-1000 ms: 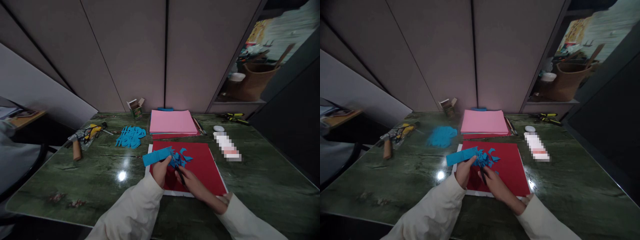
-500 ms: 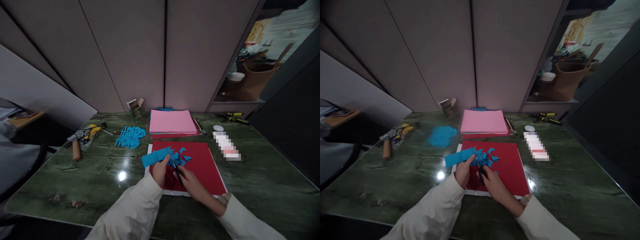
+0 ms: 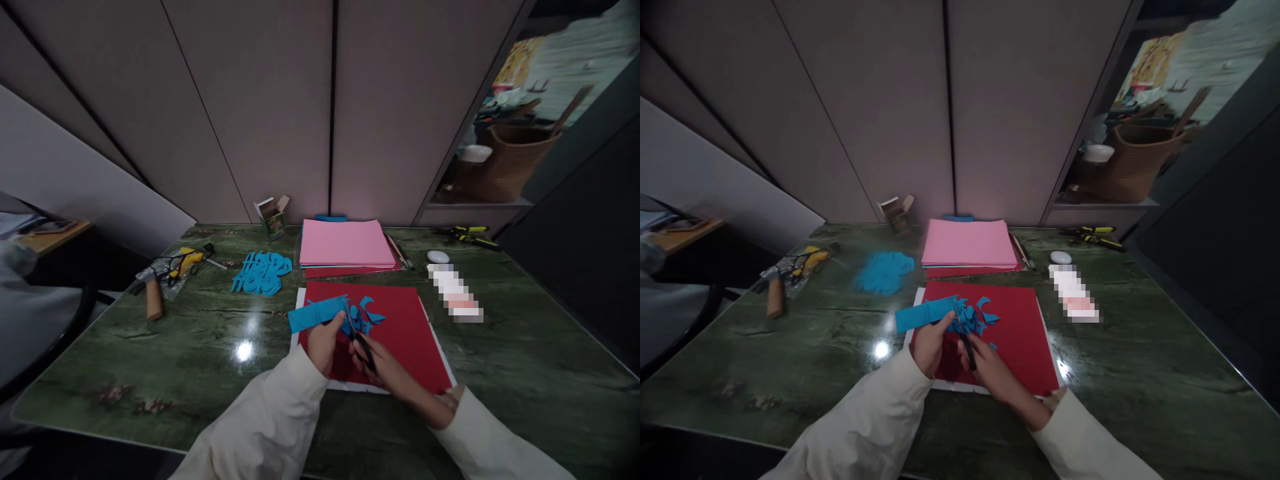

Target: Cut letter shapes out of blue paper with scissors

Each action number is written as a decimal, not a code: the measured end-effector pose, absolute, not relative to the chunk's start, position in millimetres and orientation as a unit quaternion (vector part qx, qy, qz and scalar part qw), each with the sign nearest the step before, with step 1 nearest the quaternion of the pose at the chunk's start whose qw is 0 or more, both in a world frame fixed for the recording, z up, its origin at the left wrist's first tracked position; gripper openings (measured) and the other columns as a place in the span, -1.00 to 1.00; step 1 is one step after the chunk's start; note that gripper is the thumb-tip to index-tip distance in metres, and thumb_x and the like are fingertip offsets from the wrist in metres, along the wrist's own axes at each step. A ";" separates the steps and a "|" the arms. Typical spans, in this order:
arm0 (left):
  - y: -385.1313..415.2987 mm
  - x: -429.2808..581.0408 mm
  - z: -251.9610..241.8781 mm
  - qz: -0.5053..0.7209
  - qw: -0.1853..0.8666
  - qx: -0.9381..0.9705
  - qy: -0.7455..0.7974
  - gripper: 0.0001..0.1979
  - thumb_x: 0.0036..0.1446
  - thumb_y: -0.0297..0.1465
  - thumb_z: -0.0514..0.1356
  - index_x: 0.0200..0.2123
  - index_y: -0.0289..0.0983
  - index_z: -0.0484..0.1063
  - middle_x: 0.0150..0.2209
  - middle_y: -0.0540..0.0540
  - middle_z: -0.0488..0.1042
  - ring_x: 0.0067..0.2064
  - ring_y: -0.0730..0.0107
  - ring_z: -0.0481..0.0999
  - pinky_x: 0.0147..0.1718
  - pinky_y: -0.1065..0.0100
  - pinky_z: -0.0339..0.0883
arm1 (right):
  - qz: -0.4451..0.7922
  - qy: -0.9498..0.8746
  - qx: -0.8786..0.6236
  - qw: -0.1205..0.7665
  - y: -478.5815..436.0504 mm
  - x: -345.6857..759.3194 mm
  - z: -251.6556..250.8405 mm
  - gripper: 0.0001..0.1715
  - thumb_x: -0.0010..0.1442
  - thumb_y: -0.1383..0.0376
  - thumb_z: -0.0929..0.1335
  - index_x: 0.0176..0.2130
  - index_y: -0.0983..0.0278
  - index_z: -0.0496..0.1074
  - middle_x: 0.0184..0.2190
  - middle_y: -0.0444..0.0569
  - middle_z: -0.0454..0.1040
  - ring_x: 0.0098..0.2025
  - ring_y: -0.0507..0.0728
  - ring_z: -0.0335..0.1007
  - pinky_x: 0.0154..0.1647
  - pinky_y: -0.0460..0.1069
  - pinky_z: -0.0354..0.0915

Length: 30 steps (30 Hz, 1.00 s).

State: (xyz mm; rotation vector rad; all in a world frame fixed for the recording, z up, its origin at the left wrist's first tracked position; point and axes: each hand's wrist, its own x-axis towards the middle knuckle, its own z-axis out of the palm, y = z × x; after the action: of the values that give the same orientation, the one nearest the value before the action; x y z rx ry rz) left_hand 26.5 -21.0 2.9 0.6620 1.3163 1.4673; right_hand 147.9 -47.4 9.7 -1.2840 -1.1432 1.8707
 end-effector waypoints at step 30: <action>-21.6 26.4 0.4 0.601 0.485 0.304 0.558 -0.66 -0.20 -0.23 0.25 -0.35 -0.34 0.49 -0.26 -0.20 0.52 -0.21 0.18 0.47 -0.10 0.17 0.23 | 0.690 -0.430 -0.490 0.316 -47.7 148.9 -3.5 -0.63 -0.07 0.00 0.30 -0.40 0.23 0.32 -0.50 -0.11 0.34 -0.46 0.03 0.26 -0.51 -0.11 0.14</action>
State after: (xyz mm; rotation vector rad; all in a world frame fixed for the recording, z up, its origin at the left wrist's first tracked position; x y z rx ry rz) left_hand 26.4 -21.6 0.4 0.7409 1.3572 1.4629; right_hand 148.9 -47.7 -3.5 -1.2899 -1.1329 1.8166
